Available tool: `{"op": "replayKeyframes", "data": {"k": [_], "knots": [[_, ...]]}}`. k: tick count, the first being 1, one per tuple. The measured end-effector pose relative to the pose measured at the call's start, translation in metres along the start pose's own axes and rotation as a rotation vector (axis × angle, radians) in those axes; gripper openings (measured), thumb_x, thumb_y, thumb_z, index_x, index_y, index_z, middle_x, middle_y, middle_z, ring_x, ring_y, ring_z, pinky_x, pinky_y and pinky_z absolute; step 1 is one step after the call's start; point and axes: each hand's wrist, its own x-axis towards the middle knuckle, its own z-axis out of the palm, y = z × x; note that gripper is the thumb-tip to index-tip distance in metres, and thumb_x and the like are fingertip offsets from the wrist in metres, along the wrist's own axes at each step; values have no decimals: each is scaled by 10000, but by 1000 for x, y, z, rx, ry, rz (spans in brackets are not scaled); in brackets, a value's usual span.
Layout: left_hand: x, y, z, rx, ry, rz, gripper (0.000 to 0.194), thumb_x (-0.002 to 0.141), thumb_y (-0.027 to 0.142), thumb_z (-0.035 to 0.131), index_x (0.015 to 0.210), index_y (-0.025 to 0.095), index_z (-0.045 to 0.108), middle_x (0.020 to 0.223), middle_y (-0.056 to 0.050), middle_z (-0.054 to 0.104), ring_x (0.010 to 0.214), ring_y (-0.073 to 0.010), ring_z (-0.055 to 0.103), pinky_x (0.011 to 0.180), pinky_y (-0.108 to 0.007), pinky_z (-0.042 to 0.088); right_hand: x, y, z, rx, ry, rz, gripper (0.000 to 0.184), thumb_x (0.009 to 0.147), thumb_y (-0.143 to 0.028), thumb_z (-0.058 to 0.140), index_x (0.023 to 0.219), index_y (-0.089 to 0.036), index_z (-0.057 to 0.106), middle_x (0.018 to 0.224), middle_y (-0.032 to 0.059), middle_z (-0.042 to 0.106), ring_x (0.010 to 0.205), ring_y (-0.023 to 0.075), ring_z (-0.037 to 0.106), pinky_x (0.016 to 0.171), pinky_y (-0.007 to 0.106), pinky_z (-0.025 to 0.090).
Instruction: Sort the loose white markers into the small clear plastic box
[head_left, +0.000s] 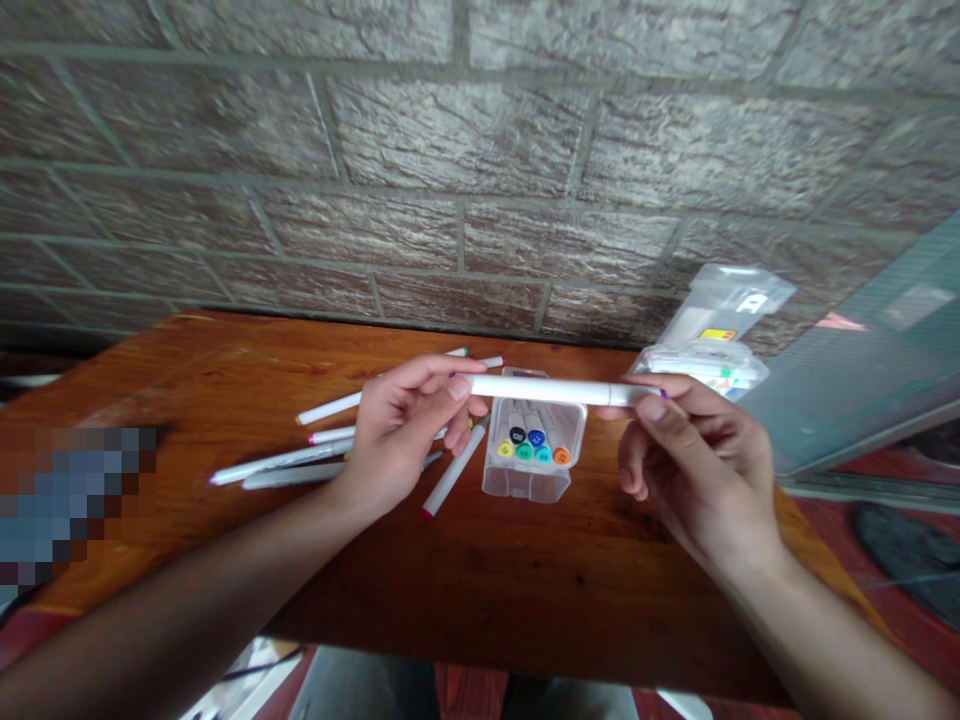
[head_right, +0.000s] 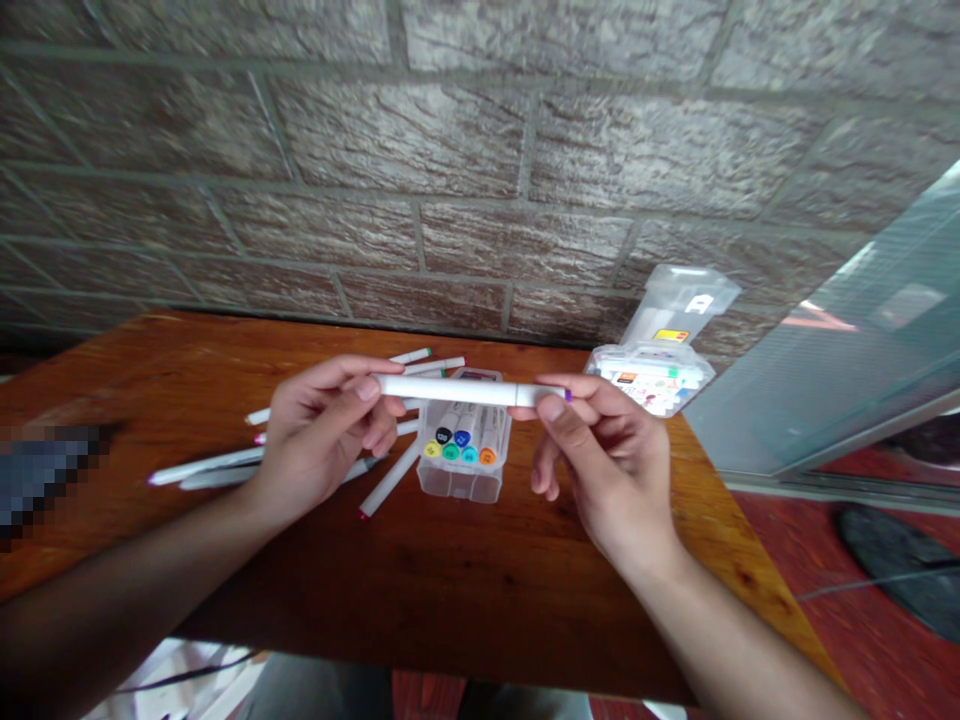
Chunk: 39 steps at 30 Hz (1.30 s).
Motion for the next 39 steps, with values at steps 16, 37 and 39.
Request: {"op": "replayKeyframes", "data": {"k": [16, 37, 39], "knots": [[0, 8, 6, 384, 5, 107, 110, 919, 237, 818, 982, 160, 772, 659, 13, 712, 476, -75, 554, 441, -187, 416, 0, 4, -2, -114, -27, -96, 128, 942, -298, 858, 938, -220, 758, 661, -14, 760, 378, 113, 619, 341, 204, 502], [1, 8, 7, 449, 22, 174, 100, 849, 169, 856, 908, 171, 776, 705, 17, 726, 569, -86, 607, 513, -184, 448, -5, 3, 0, -186, -71, -81, 128, 924, -246, 869, 1042, -222, 826, 722, 16, 819, 376, 109, 658, 348, 182, 534], [1, 8, 7, 456, 16, 174, 91, 859, 168, 849, 911, 175, 775, 683, 28, 707, 552, -82, 590, 504, -188, 437, -5, 3, -1, -178, -83, -84, 114, 944, -239, 846, 1055, -226, 831, 675, 2, 795, 382, 108, 659, 358, 178, 542]]}}
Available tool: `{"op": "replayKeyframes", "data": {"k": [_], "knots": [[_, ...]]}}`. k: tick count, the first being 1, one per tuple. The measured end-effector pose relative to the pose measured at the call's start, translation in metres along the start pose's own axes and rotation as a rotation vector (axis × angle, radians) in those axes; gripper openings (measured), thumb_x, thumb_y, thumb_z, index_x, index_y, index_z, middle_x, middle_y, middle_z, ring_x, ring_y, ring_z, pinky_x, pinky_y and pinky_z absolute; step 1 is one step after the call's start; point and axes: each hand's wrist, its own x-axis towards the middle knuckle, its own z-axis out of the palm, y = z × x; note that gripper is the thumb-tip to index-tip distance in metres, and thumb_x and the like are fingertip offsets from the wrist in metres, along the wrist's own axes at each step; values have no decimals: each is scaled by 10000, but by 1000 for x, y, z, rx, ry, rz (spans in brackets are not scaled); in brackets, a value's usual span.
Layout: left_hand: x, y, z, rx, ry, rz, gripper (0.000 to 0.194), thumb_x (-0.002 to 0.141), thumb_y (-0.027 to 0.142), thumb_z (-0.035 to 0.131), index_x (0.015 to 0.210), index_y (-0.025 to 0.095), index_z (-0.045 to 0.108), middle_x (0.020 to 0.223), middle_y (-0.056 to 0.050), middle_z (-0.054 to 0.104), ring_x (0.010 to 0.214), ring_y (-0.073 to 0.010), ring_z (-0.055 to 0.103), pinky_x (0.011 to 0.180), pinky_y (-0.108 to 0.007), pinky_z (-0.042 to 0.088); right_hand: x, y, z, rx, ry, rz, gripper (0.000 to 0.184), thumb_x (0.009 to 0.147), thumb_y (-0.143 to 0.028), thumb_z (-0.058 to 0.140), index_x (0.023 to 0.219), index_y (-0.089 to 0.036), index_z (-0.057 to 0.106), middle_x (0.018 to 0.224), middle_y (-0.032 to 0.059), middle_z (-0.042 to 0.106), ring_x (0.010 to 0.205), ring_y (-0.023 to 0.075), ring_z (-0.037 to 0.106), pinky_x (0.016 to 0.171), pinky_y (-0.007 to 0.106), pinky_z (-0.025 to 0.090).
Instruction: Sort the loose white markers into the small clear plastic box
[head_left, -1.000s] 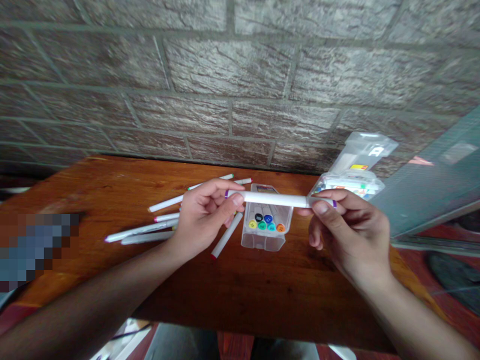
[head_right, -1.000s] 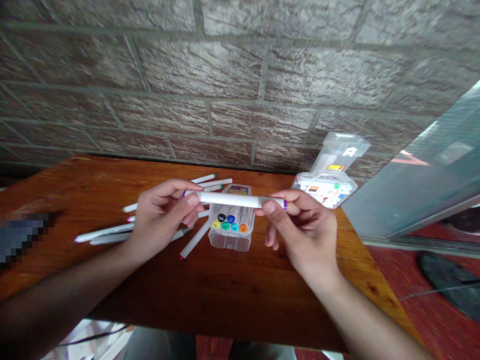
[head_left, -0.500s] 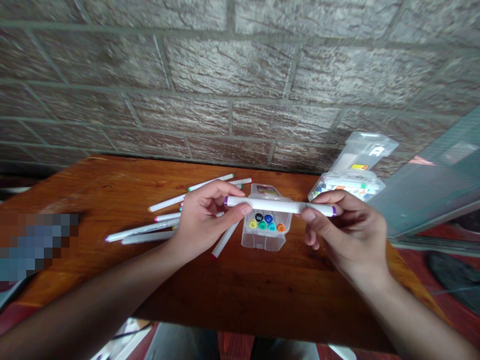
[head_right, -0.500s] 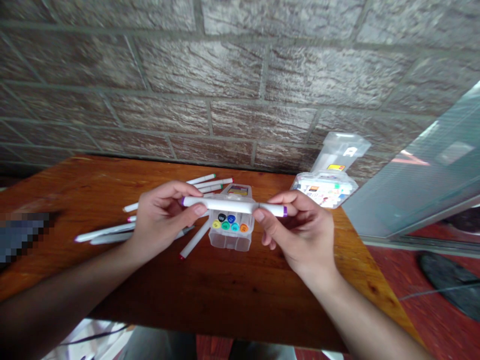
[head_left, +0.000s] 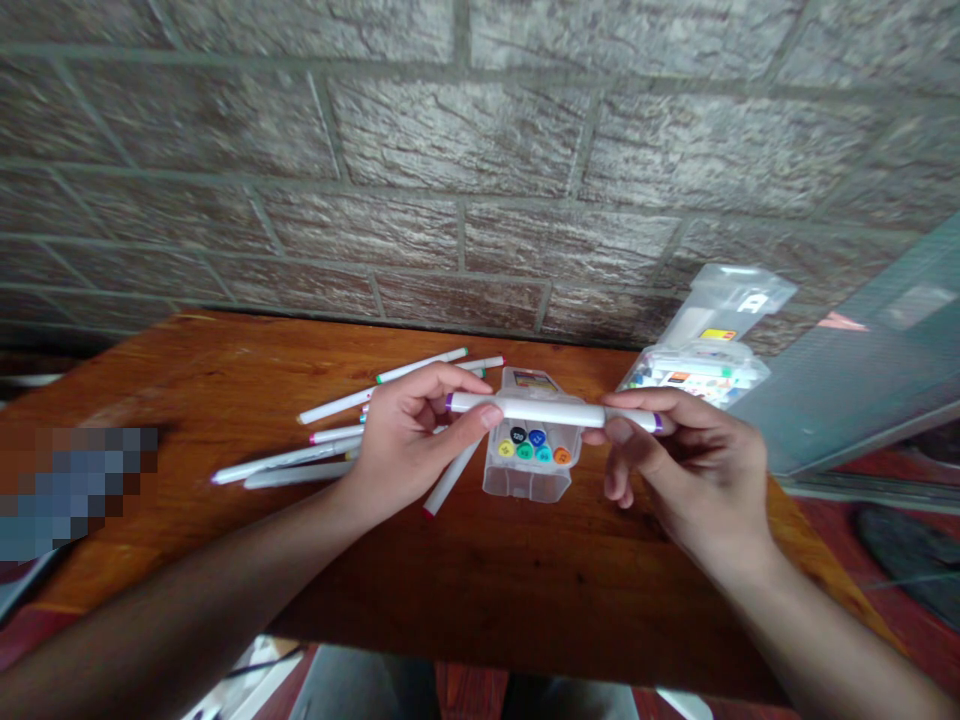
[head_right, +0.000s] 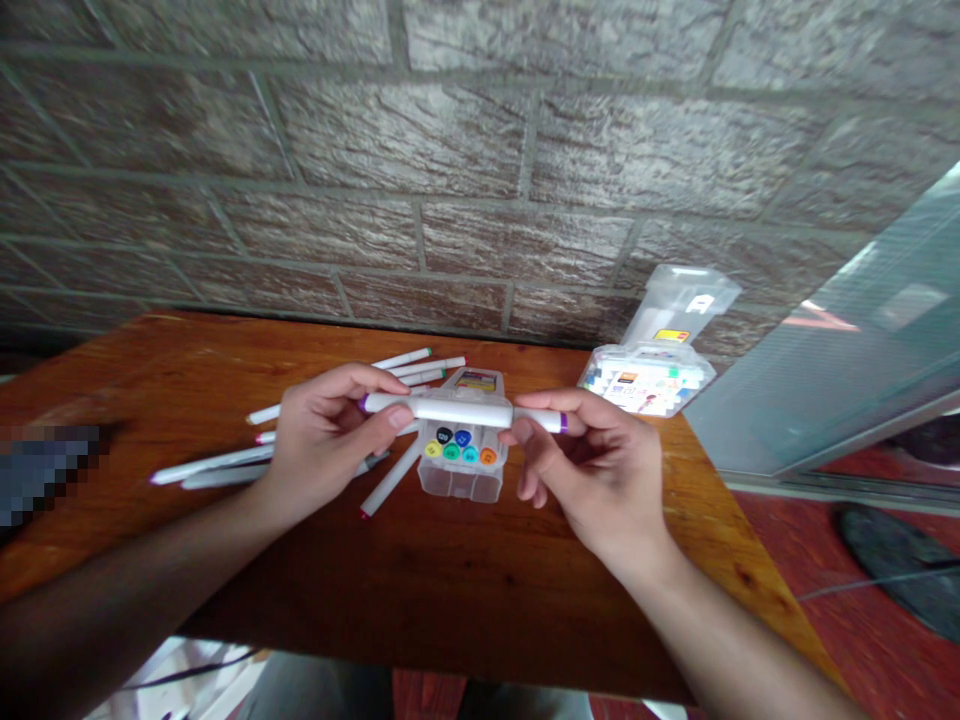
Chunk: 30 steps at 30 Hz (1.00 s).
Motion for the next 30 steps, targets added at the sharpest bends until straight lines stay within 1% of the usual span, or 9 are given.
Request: {"op": "replayKeyframes", "data": {"k": [3, 7, 10, 13, 17, 22, 27, 30], "knots": [[0, 0, 0, -12, -5, 6, 88, 861, 156, 843, 906, 180, 772, 697, 31, 713, 556, -79, 595, 508, -184, 444, 0, 0, 0, 2, -6, -11, 101, 950, -237, 836, 1051, -234, 835, 593, -23, 743, 392, 109, 658, 373, 168, 545], [-1, 0, 0, -24, -3, 10, 102, 840, 135, 849, 901, 176, 777, 740, 17, 751, 583, -81, 634, 522, -169, 472, 0, 1, 0, -30, 17, -11, 114, 917, -221, 862, 1026, -233, 834, 656, -5, 784, 389, 97, 647, 366, 161, 531], [-1, -1, 0, -3, 13, 26, 124, 809, 149, 879, 887, 172, 786, 771, -2, 778, 631, -94, 675, 556, -164, 510, 1, 3, 0, -56, 32, -10, 127, 887, -210, 888, 998, -226, 830, 619, -12, 762, 378, 101, 641, 364, 162, 528], [-1, 0, 0, 24, 22, 27, 141, 786, 168, 901, 871, 167, 788, 770, -12, 787, 617, -95, 667, 545, -163, 507, 0, 6, -1, -58, 44, -26, 161, 856, -219, 917, 991, -221, 829, 616, -12, 755, 368, 105, 636, 351, 166, 517], [0, 3, 0, 49, 32, 7, 156, 770, 196, 915, 851, 165, 786, 768, -23, 789, 613, -105, 663, 535, -174, 502, -1, 6, -1, -56, 39, -8, 210, 826, -223, 946, 1001, -220, 831, 651, -4, 775, 377, 110, 644, 354, 177, 522], [-1, 2, 0, 42, 18, -37, 169, 793, 257, 908, 854, 167, 779, 764, -32, 785, 612, -120, 660, 537, -196, 508, -1, 4, -1, -36, 31, -12, 148, 886, -226, 902, 1018, -233, 834, 602, -24, 747, 373, 102, 632, 354, 164, 508], [-2, -2, -1, 34, 2, -40, 146, 838, 269, 876, 879, 171, 776, 753, -27, 771, 580, -110, 629, 502, -197, 463, 0, 3, 0, -28, 18, -24, 116, 924, -223, 868, 1035, -232, 833, 708, 5, 810, 381, 85, 637, 357, 149, 516], [-2, -1, -1, 42, -8, -46, 132, 855, 269, 864, 880, 177, 773, 731, -15, 755, 559, -103, 608, 483, -201, 435, 0, 1, 1, -27, 16, -16, 111, 928, -229, 864, 1034, -225, 832, 710, 8, 813, 379, 87, 637, 356, 152, 519]]}}
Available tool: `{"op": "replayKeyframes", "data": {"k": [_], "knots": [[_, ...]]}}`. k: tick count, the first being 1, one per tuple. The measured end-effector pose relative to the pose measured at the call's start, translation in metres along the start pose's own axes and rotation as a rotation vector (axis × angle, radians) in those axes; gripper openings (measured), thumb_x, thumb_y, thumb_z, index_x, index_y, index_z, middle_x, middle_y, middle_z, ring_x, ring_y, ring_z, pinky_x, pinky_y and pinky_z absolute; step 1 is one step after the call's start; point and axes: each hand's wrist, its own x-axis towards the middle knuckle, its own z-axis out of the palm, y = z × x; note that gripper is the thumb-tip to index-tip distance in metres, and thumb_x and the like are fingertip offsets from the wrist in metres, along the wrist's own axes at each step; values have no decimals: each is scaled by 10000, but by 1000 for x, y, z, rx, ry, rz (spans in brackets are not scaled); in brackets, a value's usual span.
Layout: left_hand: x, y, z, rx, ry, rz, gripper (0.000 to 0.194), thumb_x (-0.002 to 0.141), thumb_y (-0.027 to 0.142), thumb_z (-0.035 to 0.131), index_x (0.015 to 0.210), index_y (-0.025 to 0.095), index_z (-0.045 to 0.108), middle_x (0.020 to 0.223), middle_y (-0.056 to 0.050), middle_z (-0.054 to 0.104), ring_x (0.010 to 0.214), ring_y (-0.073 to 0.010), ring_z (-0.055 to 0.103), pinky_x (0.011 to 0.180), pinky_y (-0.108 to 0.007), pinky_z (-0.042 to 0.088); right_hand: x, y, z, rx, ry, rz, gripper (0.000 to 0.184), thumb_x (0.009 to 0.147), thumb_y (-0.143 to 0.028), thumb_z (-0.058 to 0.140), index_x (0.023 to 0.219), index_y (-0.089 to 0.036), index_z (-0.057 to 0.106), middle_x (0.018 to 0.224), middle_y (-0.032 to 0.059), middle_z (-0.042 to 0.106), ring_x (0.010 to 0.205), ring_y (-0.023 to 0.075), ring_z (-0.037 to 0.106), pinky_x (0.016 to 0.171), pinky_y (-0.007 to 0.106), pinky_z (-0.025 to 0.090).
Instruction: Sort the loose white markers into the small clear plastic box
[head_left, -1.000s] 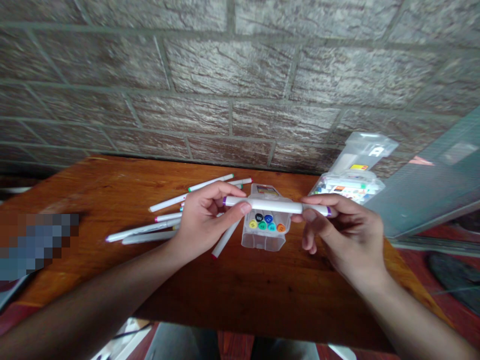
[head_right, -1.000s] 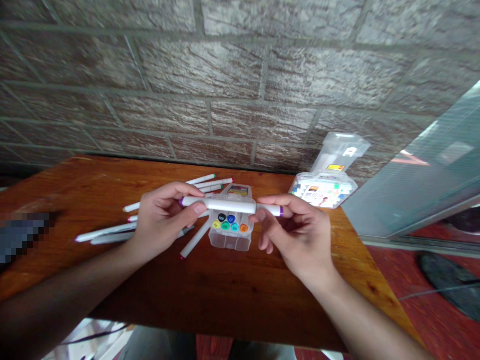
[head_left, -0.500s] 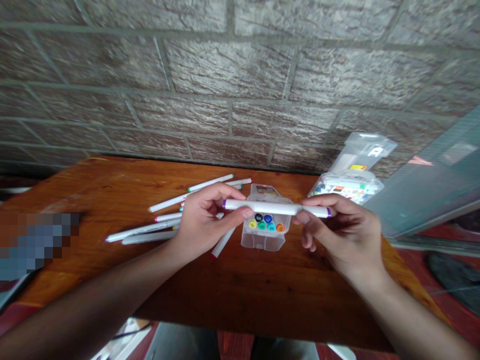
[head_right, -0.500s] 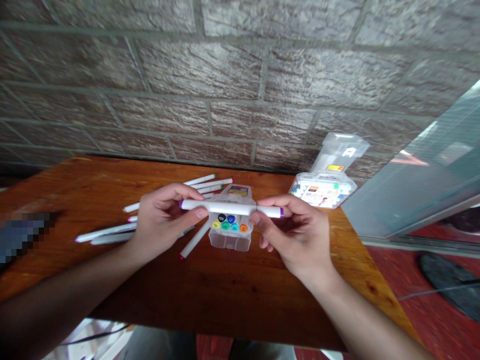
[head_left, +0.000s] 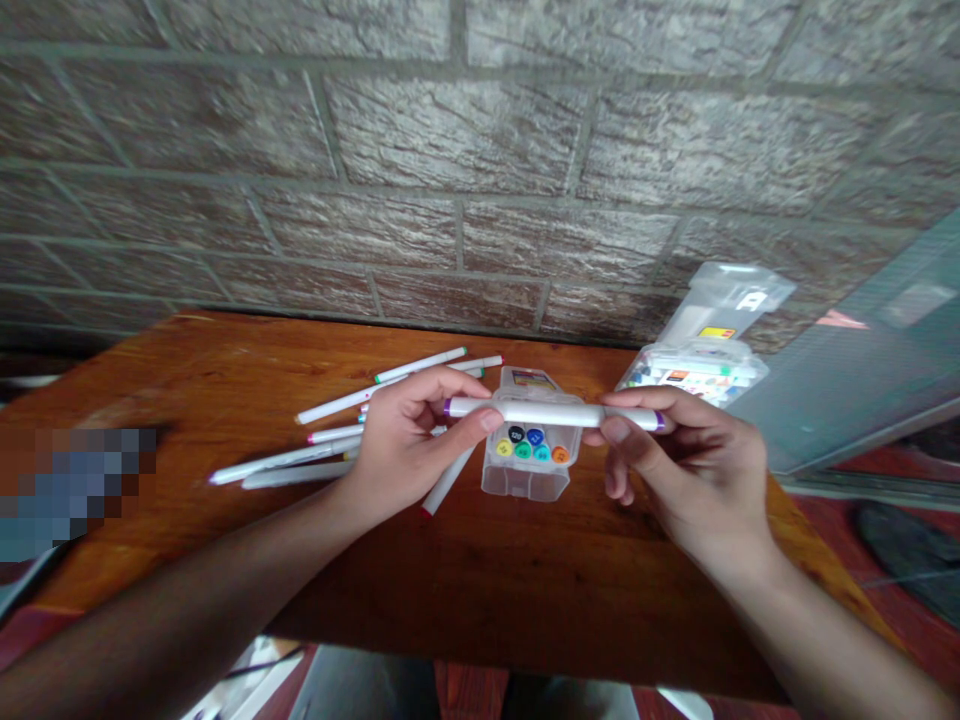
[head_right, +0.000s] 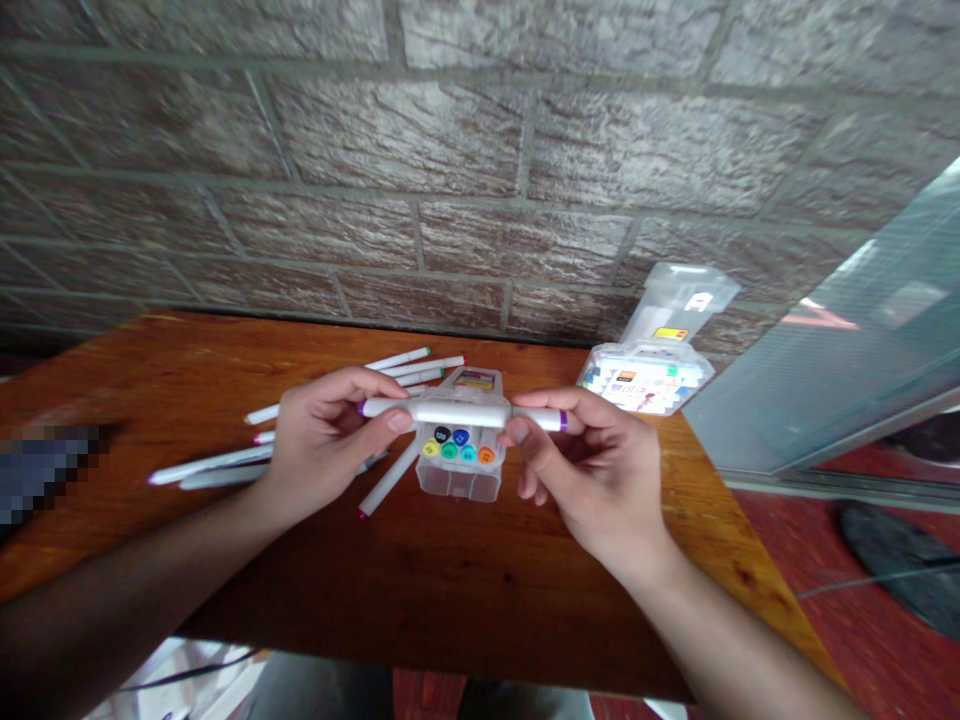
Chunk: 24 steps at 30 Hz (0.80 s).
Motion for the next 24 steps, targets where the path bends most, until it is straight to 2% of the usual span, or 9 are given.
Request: {"op": "replayKeyframes", "data": {"k": [5, 12, 16, 24], "knots": [[0, 3, 0, 21, -8, 0, 119, 876, 261, 844, 890, 176, 762, 698, -4, 721, 574, -110, 609, 484, -209, 422, 1, -2, 1, -9, 3, 22, 97, 937, -246, 852, 1027, -220, 826, 681, 1, 795, 381, 94, 638, 357, 163, 521], [0, 3, 0, 58, 4, 11, 92, 893, 270, 818, 898, 188, 778, 669, 3, 688, 567, -116, 581, 473, -223, 398, 0, -1, 0, -4, 22, 34, 130, 931, -291, 862, 1024, -210, 821, 740, 26, 820, 374, 105, 636, 338, 188, 520], [0, 2, -1, 54, 2, 21, 91, 909, 282, 809, 911, 194, 789, 644, 10, 668, 546, -112, 558, 464, -226, 385, 0, -2, 0, 6, 10, 34, 129, 948, -304, 844, 1035, -212, 816, 692, 13, 798, 371, 103, 630, 342, 182, 516], [-1, 1, -1, 7, -5, -13, 202, 936, 395, 812, 939, 193, 793, 582, 20, 623, 476, -101, 490, 424, -233, 352, -1, -2, 1, 6, 16, 40, 123, 956, -300, 833, 1033, -206, 813, 759, 41, 837, 371, 108, 639, 338, 190, 518]]}}
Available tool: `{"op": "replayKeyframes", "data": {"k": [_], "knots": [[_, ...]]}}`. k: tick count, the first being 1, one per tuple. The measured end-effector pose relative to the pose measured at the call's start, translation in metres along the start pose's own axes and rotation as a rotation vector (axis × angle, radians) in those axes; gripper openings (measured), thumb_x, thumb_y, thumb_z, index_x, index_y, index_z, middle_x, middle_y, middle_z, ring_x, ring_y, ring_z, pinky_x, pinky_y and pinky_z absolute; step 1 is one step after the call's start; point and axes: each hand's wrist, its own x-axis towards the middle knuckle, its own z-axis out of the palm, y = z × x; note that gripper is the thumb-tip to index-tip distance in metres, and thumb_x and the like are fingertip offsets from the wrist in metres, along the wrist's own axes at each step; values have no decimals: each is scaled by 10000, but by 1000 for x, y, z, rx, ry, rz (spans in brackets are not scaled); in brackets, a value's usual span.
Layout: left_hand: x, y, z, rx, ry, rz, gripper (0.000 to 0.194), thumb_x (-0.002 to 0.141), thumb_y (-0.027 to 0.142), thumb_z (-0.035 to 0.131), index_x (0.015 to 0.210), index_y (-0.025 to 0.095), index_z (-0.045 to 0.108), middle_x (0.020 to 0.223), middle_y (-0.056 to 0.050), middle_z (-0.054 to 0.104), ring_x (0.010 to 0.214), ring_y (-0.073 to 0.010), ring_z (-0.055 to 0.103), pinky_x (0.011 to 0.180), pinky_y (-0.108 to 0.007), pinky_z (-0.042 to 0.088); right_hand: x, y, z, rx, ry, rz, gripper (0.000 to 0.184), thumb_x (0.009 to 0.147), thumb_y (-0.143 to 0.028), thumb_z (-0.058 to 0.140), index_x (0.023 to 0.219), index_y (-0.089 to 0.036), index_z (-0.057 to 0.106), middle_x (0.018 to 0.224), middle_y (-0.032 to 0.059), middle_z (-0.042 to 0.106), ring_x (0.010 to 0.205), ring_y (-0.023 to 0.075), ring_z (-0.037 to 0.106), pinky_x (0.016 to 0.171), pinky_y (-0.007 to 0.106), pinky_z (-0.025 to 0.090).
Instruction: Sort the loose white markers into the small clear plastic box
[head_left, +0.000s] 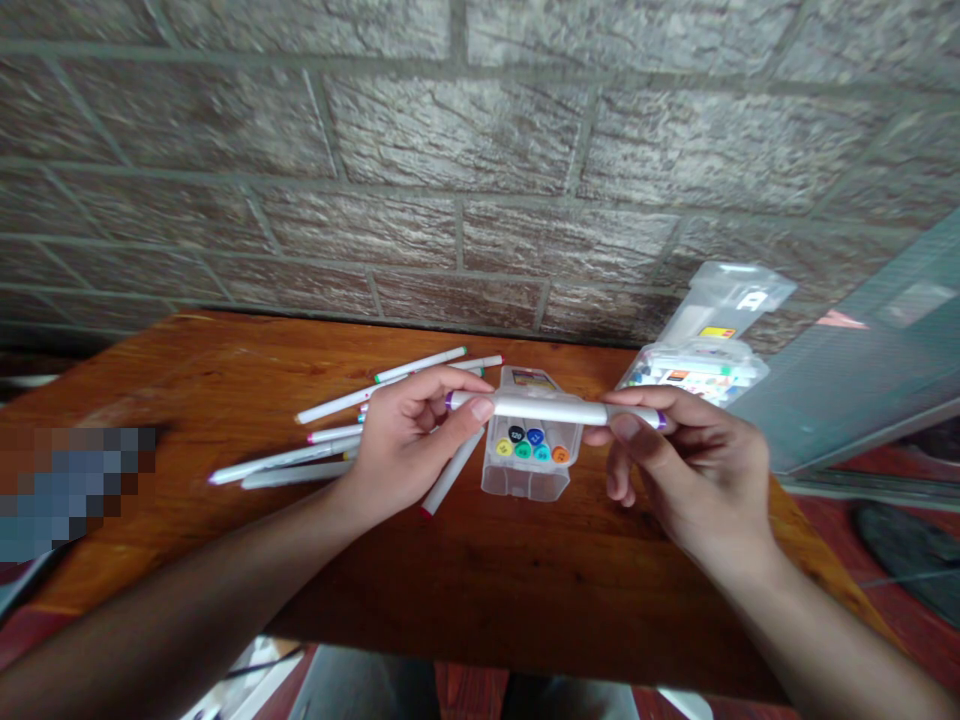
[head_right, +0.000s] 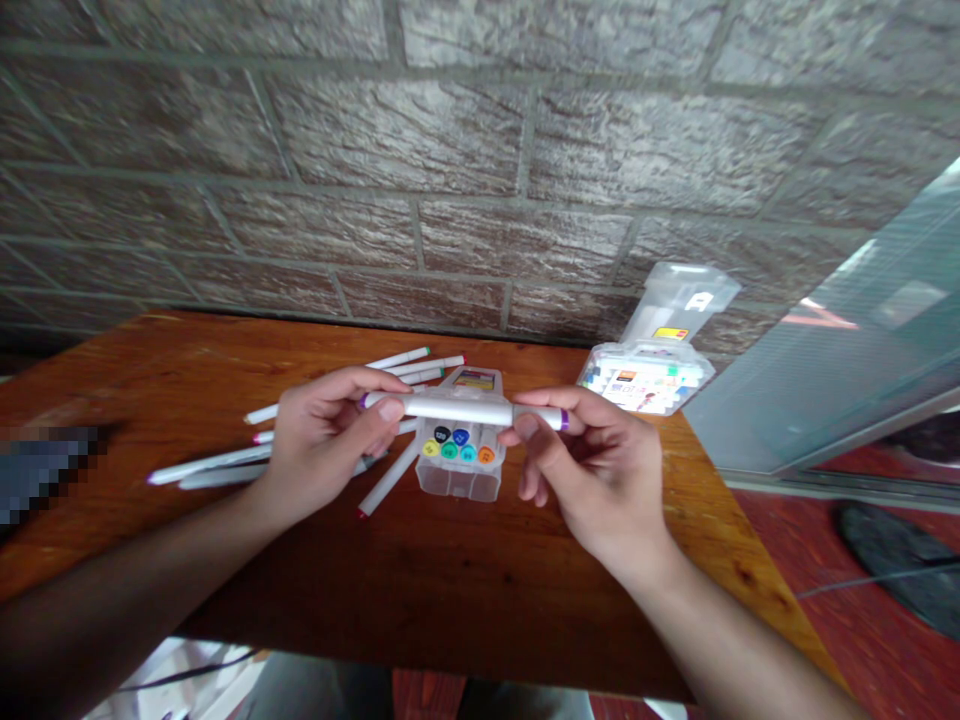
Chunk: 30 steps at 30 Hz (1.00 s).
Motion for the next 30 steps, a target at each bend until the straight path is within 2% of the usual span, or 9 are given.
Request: {"op": "replayKeyframes", "data": {"k": [11, 22, 30], "knots": [[-1, 0, 1, -137, -18, -71, 257, 959, 427, 795, 987, 172, 782, 608, 14, 659, 443, -75, 503, 418, -187, 381, 1, -2, 2, 28, 0, 7, 133, 964, -322, 817, 1038, -212, 822, 786, 53, 844, 367, 115, 626, 338, 218, 505], [0, -5, 0, -288, -30, -95, 179, 981, 361, 778, 1027, 193, 822, 704, -10, 717, 483, -74, 519, 446, -204, 404, 0, 0, -2, 94, -40, 28, 140, 1004, -307, 771, 1092, -228, 846, 723, 46, 816, 414, 129, 655, 366, 213, 509], [-2, -10, -2, -357, -39, -107, 175, 994, 374, 759, 1055, 233, 842, 745, -17, 746, 516, -95, 531, 487, -247, 412, 1, 0, -3, 141, -40, 55, 158, 1028, -296, 735, 1115, -233, 850, 898, 76, 863, 420, 122, 662, 379, 230, 518]]}}
